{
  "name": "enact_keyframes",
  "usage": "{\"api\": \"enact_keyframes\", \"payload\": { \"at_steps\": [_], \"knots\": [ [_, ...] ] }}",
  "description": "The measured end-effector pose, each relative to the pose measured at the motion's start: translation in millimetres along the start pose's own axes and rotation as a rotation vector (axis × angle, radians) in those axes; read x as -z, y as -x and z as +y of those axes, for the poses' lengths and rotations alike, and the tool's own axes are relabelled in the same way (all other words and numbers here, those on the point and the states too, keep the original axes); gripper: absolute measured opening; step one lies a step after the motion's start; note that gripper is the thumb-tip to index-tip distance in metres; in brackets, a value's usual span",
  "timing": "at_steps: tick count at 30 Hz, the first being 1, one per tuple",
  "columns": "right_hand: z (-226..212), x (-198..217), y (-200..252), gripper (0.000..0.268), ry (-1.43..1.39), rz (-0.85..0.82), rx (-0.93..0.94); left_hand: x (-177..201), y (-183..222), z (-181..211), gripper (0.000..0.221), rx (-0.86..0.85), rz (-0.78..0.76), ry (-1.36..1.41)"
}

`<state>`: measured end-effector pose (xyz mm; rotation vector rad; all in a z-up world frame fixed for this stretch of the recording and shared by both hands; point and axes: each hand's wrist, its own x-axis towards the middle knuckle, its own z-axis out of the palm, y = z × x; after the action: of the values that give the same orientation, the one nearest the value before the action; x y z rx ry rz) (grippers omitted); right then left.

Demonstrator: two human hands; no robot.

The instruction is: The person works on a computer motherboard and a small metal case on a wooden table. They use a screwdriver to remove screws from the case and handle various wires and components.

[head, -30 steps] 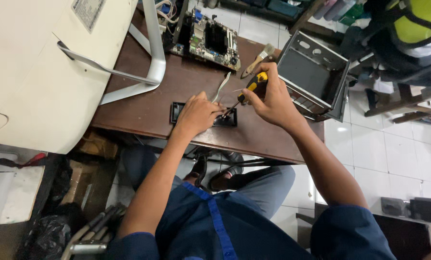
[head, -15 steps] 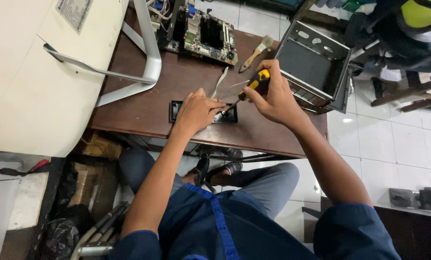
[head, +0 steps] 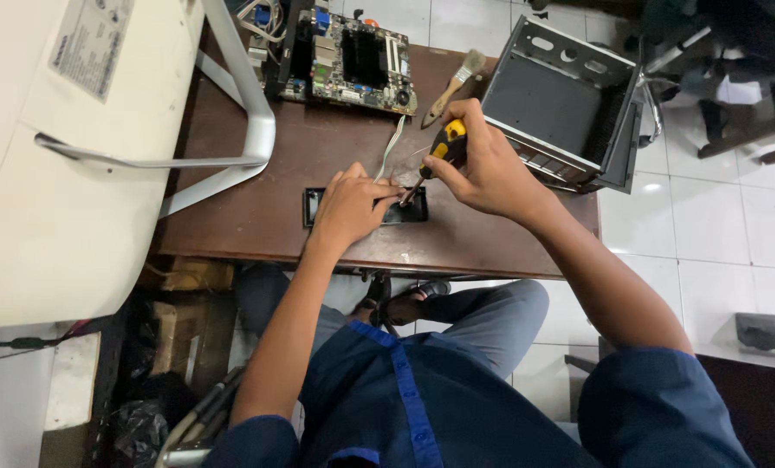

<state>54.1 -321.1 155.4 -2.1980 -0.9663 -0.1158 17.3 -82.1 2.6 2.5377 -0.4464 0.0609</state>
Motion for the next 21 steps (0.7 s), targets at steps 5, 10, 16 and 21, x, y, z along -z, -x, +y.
{"api": "enact_keyframes", "payload": {
  "at_steps": [5, 10, 16, 21],
  "knots": [
    [-5, 5, 0, 0.047, -0.021, 0.003, -0.005, 9, 4, 6, 0.019, -0.011, 0.005, -0.007],
    [-13, 6, -4, 0.048, -0.019, -0.029, -0.011, 7, 3, 6, 0.013, -0.07, 0.043, -0.049],
    [-18, 10, -7, 0.045, -0.014, -0.089, 0.008, 14, 5, 13, 0.016, -0.082, 0.064, -0.064],
    [-18, 11, -8, 0.045, -0.047, -0.088, 0.0, 22, 6, 18, 0.015, -0.1, 0.084, -0.012]
  ]
}}
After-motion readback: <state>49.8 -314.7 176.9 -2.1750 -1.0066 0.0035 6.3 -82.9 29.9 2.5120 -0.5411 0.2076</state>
